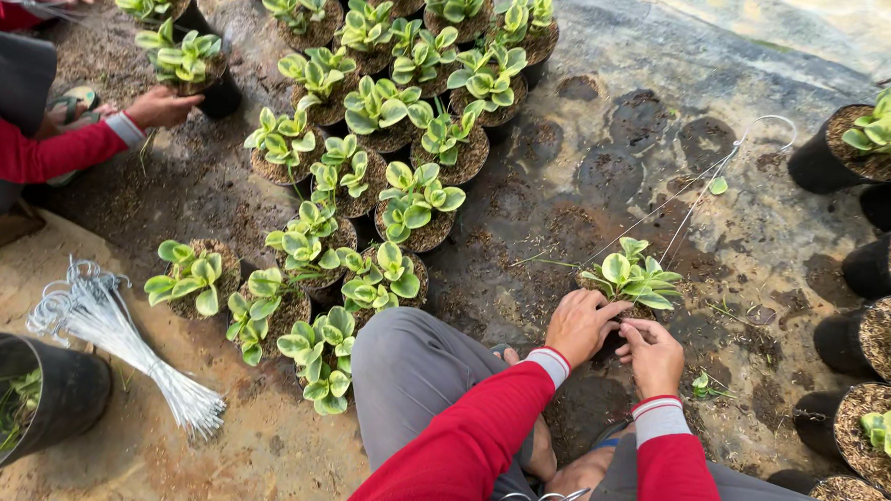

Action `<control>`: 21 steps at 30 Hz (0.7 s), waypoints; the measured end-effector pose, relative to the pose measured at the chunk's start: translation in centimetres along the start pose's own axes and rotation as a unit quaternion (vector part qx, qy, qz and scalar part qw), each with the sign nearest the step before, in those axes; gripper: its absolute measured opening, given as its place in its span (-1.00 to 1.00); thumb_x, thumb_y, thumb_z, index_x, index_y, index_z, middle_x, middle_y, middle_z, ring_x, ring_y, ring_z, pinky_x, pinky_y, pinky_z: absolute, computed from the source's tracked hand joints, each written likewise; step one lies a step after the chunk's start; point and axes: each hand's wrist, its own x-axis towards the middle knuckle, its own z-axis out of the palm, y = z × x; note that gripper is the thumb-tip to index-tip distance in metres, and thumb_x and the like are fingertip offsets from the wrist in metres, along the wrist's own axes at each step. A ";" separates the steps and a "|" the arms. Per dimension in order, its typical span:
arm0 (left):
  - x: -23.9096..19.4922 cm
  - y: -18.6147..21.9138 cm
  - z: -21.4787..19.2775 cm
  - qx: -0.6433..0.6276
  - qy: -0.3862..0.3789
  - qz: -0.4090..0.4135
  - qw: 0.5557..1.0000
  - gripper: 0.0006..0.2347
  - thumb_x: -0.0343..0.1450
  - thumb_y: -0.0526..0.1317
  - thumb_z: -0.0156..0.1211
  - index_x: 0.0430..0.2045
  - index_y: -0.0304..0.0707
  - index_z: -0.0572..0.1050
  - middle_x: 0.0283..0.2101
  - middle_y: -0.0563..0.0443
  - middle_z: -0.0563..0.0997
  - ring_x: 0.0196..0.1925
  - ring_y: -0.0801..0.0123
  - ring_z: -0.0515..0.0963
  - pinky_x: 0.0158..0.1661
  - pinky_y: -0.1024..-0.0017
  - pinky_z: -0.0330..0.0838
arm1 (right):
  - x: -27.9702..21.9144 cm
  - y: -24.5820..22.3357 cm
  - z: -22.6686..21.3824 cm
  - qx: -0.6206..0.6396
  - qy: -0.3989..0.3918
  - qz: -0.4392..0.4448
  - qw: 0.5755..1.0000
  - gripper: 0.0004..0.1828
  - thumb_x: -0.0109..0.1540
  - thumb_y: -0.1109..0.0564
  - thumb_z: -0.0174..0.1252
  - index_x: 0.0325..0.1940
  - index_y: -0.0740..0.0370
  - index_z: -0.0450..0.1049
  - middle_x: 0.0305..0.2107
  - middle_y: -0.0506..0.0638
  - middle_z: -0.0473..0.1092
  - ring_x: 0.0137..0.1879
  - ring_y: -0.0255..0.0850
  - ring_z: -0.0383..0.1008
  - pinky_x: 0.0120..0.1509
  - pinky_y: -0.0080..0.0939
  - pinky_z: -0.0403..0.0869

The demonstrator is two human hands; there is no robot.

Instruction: The person prepares hanging plants by threading and securing metal wire hangers through the rims of small potted plants.

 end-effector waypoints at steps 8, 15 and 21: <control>0.4 0.2 0.4 0.068 -0.089 0.078 0.991 -0.67 0.41 -0.23 0.17 0.09 0.08 0.56 -0.28 -0.01 0.53 -0.12 0.12 0.53 -0.08 0.13 0.37 | 0.6 2.6 -0.6 0.088 0.031 0.065 0.994 -0.77 0.26 0.18 0.29 -0.03 0.33 0.57 -0.48 -0.07 0.46 -0.52 -0.36 0.36 -0.51 -0.34 0.38; 0.1 1.6 2.7 0.078 -0.124 0.086 0.985 -0.57 0.39 -0.29 0.14 0.21 0.10 0.50 -0.36 -0.03 0.56 -0.26 0.09 0.63 -0.21 0.15 0.49 | 0.9 4.6 1.5 -0.189 0.291 -0.072 0.935 -0.86 0.15 0.16 0.32 -0.34 0.31 0.57 -0.43 0.17 0.53 -0.33 -0.01 0.53 -0.17 -0.01 0.48; -0.6 2.3 2.8 0.107 -0.144 0.073 0.981 -0.58 0.36 -0.24 0.16 0.16 0.10 0.51 -0.41 -0.06 0.56 -0.35 0.04 0.63 -0.35 0.12 0.49 | -1.5 1.4 1.8 -0.030 0.294 0.129 0.946 -0.51 0.08 -0.03 0.35 -0.01 0.21 0.42 -0.45 0.09 0.45 -0.44 -0.02 0.53 -0.50 0.00 0.51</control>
